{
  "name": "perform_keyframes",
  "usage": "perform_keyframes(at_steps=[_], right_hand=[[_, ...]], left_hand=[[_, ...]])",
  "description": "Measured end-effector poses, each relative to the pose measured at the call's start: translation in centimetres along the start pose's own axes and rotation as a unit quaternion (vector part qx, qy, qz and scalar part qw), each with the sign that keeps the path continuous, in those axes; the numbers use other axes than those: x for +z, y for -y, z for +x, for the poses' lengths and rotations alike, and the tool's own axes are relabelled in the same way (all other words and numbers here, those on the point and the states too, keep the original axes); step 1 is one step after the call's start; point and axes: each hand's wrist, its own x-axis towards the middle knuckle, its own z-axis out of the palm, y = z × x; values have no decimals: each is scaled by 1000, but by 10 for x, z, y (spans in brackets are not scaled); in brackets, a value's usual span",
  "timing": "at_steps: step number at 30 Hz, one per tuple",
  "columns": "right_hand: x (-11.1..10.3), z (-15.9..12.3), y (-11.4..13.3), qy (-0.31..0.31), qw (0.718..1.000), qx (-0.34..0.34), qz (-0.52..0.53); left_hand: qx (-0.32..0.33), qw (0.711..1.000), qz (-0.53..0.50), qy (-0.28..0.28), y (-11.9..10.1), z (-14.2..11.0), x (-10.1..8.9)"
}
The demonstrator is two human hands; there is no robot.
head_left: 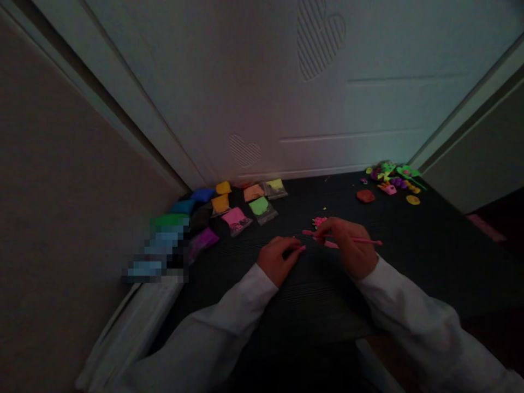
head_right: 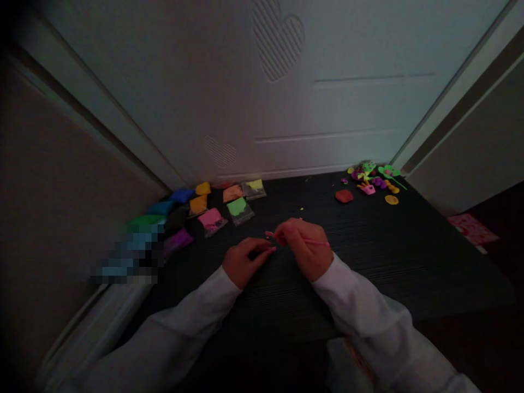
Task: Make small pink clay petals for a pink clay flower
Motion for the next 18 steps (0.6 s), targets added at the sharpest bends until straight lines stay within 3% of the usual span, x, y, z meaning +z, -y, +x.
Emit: perform_keyframes(at_steps=[4, 11, 18], right_hand=[[8, 2, -21, 18, 999, 49, -12], [8, 1, -29, 17, 996, 88, 18], [6, -5, -31, 24, 997, 46, -65]], left_hand=[[20, 999, 46, 12, 11, 6, 1], [20, 984, 171, 53, 19, 8, 1], [83, 971, 212, 76, 25, 7, -7]])
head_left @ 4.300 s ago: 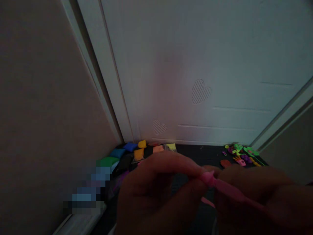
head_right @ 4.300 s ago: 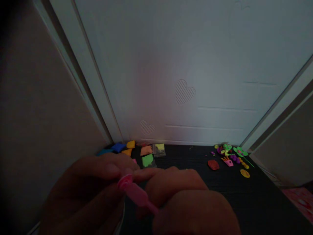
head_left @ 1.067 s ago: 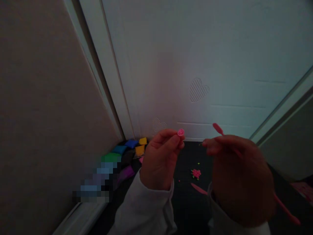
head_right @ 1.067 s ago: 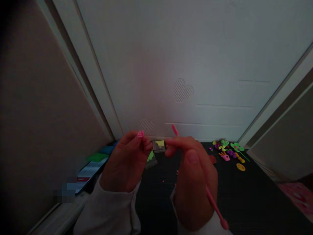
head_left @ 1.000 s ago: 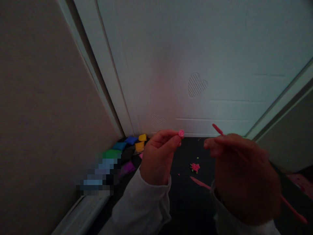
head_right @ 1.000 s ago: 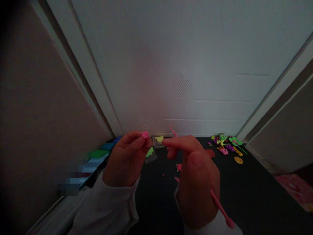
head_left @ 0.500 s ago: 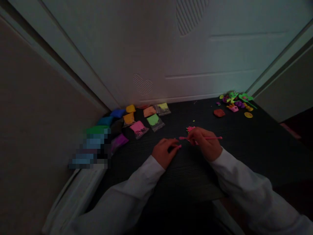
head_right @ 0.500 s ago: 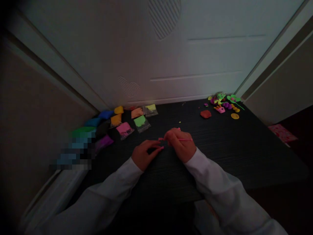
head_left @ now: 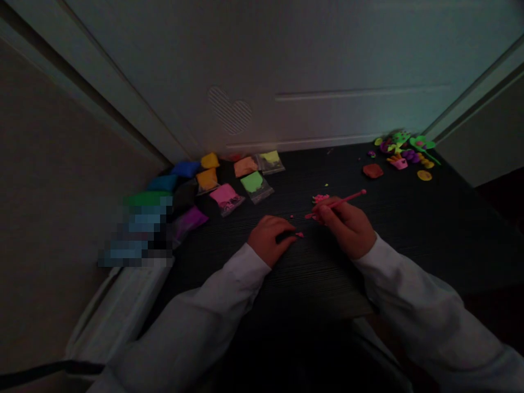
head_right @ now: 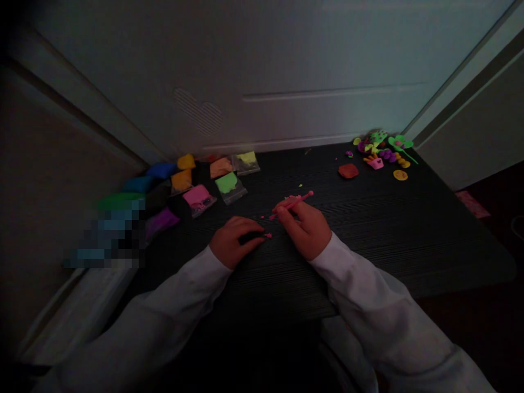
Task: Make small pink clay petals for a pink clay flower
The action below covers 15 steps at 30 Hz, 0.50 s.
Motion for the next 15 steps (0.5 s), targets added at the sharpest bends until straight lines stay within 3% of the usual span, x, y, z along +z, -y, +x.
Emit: perform_keyframes(at_steps=[15], right_hand=[[14, -2, -1, 97, 983, -55, -149]], left_hand=[[18, 999, 37, -18, -4, 2, 5]])
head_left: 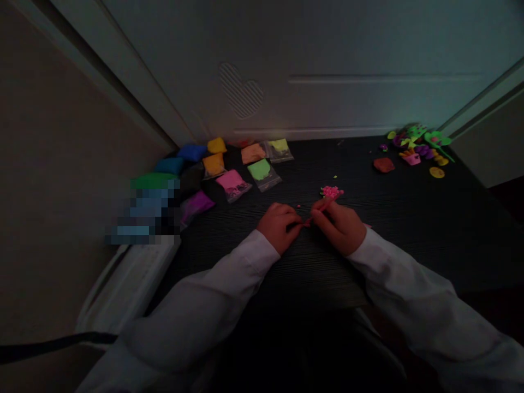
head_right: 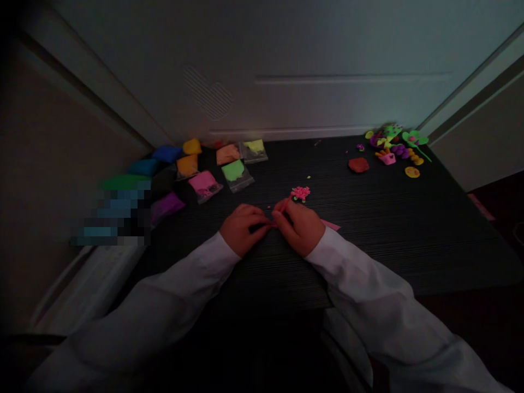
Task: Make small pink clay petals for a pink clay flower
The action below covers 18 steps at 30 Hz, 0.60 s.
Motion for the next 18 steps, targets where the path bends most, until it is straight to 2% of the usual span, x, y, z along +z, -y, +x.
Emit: perform_keyframes(at_steps=[8, 18], right_hand=[[6, 2, -1, 16, 999, -3, -27], [7, 2, -1, 3, 999, -9, -41]], left_hand=[[7, 1000, 3, -7, 0, -1, 1], [0, 1000, 7, -9, 0, -2, 2]])
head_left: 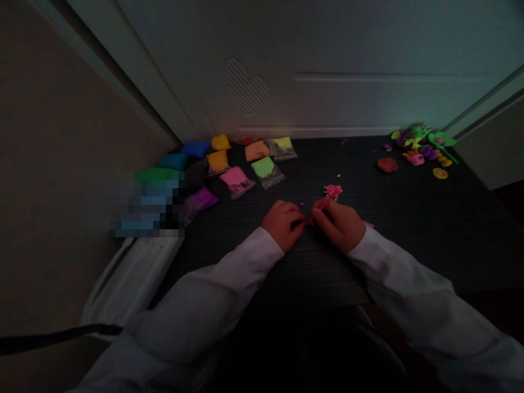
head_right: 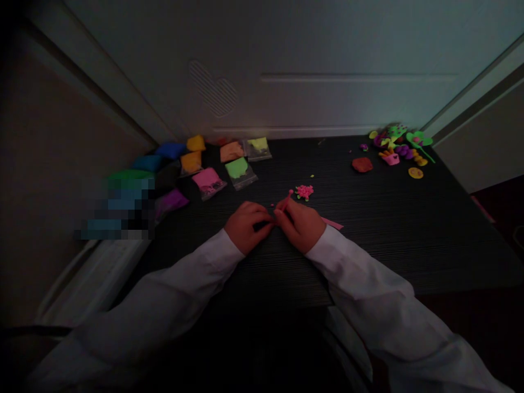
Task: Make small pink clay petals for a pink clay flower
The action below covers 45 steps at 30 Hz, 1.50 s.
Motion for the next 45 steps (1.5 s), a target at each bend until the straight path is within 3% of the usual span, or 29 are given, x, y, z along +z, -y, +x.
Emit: perform_keyframes(at_steps=[33, 38, 45], right_hand=[[5, 3, 3, 29, 999, -29, -22], [2, 0, 3, -4, 1000, -16, -11], [-3, -3, -2, -75, 992, 75, 69]], left_hand=[[2, 1000, 19, 7, -1, 1, 0], [3, 1000, 14, 0, -1, 1, 0], [3, 1000, -13, -4, 0, 1, -5]])
